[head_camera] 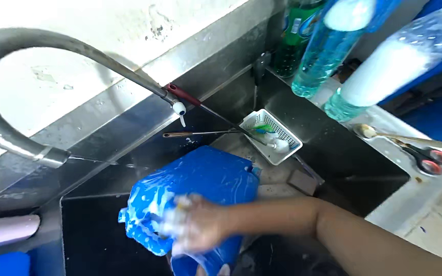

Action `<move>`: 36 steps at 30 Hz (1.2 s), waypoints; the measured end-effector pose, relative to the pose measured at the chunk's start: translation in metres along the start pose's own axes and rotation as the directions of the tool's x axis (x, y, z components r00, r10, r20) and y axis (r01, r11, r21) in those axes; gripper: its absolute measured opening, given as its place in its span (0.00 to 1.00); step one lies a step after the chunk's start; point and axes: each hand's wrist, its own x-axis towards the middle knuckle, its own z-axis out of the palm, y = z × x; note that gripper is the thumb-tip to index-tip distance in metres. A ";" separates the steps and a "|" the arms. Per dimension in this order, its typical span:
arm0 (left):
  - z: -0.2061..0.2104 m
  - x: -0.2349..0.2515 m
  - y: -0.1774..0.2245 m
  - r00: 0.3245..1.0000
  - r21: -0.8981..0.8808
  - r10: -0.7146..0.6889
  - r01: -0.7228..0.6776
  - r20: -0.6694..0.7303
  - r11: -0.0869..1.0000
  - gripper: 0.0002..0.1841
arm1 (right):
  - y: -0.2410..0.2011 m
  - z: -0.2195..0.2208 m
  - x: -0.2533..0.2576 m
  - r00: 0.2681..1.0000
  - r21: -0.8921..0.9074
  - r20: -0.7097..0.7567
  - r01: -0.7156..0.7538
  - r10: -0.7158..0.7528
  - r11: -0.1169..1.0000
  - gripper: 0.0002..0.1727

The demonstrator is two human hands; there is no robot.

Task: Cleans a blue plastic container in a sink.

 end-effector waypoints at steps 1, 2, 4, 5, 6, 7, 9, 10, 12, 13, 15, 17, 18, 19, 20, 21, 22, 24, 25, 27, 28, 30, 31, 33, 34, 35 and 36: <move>0.009 -0.003 0.032 0.990 -0.083 -0.104 0.096 -0.091 0.992 0.11 | -0.038 -0.001 -0.018 0.993 -0.046 0.001 0.116 -0.116 0.992 0.21; 0.010 -0.007 0.061 0.965 -0.190 -0.217 0.188 -0.145 0.964 0.10 | -0.061 -0.002 -0.037 0.982 -0.054 -0.030 0.186 -0.187 0.981 0.19; -0.008 -0.003 0.070 0.910 -0.400 -0.371 0.275 -0.185 0.875 0.11 | -0.059 0.003 -0.071 0.959 -0.171 -0.200 0.166 -0.200 0.971 0.19; -0.022 -0.001 0.051 0.893 -0.465 -0.430 0.328 -0.130 0.822 0.14 | -0.041 0.001 -0.088 0.970 -0.244 -0.218 0.048 -0.103 0.969 0.22; -0.034 0.002 0.024 0.861 -0.501 -0.500 0.391 -0.097 0.772 0.15 | -0.018 -0.008 -0.105 0.981 -0.306 -0.188 -0.095 0.037 0.947 0.24; -0.043 0.006 -0.007 0.824 -0.512 -0.555 0.432 -0.110 0.743 0.15 | 0.006 -0.021 -0.122 0.971 -0.333 -0.120 -0.234 0.205 0.913 0.27; -0.066 0.017 -0.066 0.822 -0.379 -0.523 0.421 -0.226 0.824 0.14 | 0.038 -0.044 -0.158 0.915 -0.340 -0.049 -0.393 0.401 0.854 0.29; -0.082 0.027 -0.087 0.849 -0.206 -0.453 0.408 -0.273 0.889 0.14 | 0.045 -0.049 -0.174 0.922 -0.362 -0.045 -0.375 0.386 0.854 0.26; -0.106 0.051 -0.085 0.902 0.307 -0.315 0.401 -0.294 0.863 0.16 | 0.041 -0.062 -0.184 0.936 -0.284 -0.072 -0.349 0.344 0.893 0.19; -0.106 0.063 -0.064 0.933 0.569 -0.255 0.357 -0.254 0.741 0.19 | 0.038 -0.074 -0.179 0.900 -0.156 -0.110 -0.434 0.421 0.887 0.18; -0.072 0.085 -0.008 0.988 0.833 -0.119 0.145 -0.096 0.534 0.30 | 0.056 -0.097 -0.159 0.766 0.172 -0.298 -0.545 0.570 0.821 0.19; -0.001 0.096 0.033 0.980 0.851 -0.069 -0.125 0.186 0.509 0.28 | 0.093 -0.093 -0.141 0.765 0.261 -0.302 -0.507 0.568 0.821 0.18; 0.038 0.098 0.044 0.934 0.816 -0.100 -0.242 0.342 0.525 0.26 | 0.102 -0.078 -0.140 0.807 0.273 -0.200 -0.499 0.556 0.822 0.20; 0.074 0.101 0.054 0.880 0.772 -0.125 -0.324 0.458 0.548 0.25 | 0.099 -0.068 -0.140 0.838 0.273 -0.116 -0.489 0.533 0.829 0.23; 0.105 0.103 0.063 0.846 0.728 -0.128 -0.356 0.517 0.586 0.24 | 0.093 -0.069 -0.141 0.851 0.281 -0.067 -0.484 0.520 0.829 0.22; 0.127 0.104 0.067 0.833 0.690 -0.121 -0.356 0.540 0.631 0.26 | 0.089 -0.078 -0.145 0.838 0.302 -0.064 -0.501 0.541 0.811 0.19; 0.139 0.105 0.066 0.826 0.660 -0.120 -0.343 0.551 0.669 0.31 | 0.092 -0.090 -0.150 0.801 0.356 -0.118 -0.518 0.587 0.778 0.16; 0.145 0.110 0.054 0.798 0.630 -0.117 -0.366 0.591 0.685 0.35 | 0.121 -0.116 -0.150 0.675 0.481 -0.333 -0.479 0.659 0.734 0.16; 0.144 0.109 0.045 0.789 0.626 -0.100 -0.397 0.607 0.672 0.30 | 0.135 -0.124 -0.147 0.625 0.542 -0.366 -0.459 0.689 0.704 0.18; 0.149 0.107 0.043 0.798 0.707 -0.167 -0.388 0.579 0.592 0.22 | 0.158 -0.109 -0.140 0.697 0.515 -0.270 -0.479 0.664 0.711 0.19; 0.152 0.107 0.047 0.808 0.756 -0.213 -0.372 0.550 0.540 0.23 | 0.163 -0.090 -0.138 0.766 0.446 -0.148 -0.513 0.625 0.734 0.20; 0.157 0.109 0.050 0.839 0.820 -0.230 -0.360 0.494 0.445 0.26 | 0.149 -0.069 -0.136 0.782 0.289 0.149 -0.620 0.605 0.730 0.21; 0.157 0.112 0.050 0.848 0.830 -0.222 -0.359 0.481 0.428 0.27 | 0.146 -0.068 -0.136 0.768 0.227 0.224 -0.639 0.599 0.735 0.22; 0.152 0.115 0.046 0.857 0.825 -0.232 -0.314 0.459 0.471 0.27 | 0.138 -0.076 -0.143 0.765 0.177 0.251 -0.639 0.593 0.749 0.21; 0.147 0.113 0.042 0.884 0.798 -0.192 -0.269 0.427 0.539 0.27 | 0.125 -0.085 -0.148 0.763 0.190 0.240 -0.644 0.601 0.741 0.20; 0.143 0.108 0.037 0.923 0.746 -0.114 -0.219 0.368 0.629 0.25 | 0.108 -0.094 -0.157 0.762 0.205 0.223 -0.647 0.608 0.735 0.19; 0.139 0.103 0.032 0.957 0.679 -0.026 -0.185 0.289 0.711 0.24 | 0.091 -0.098 -0.168 0.769 0.189 0.200 -0.639 0.607 0.746 0.19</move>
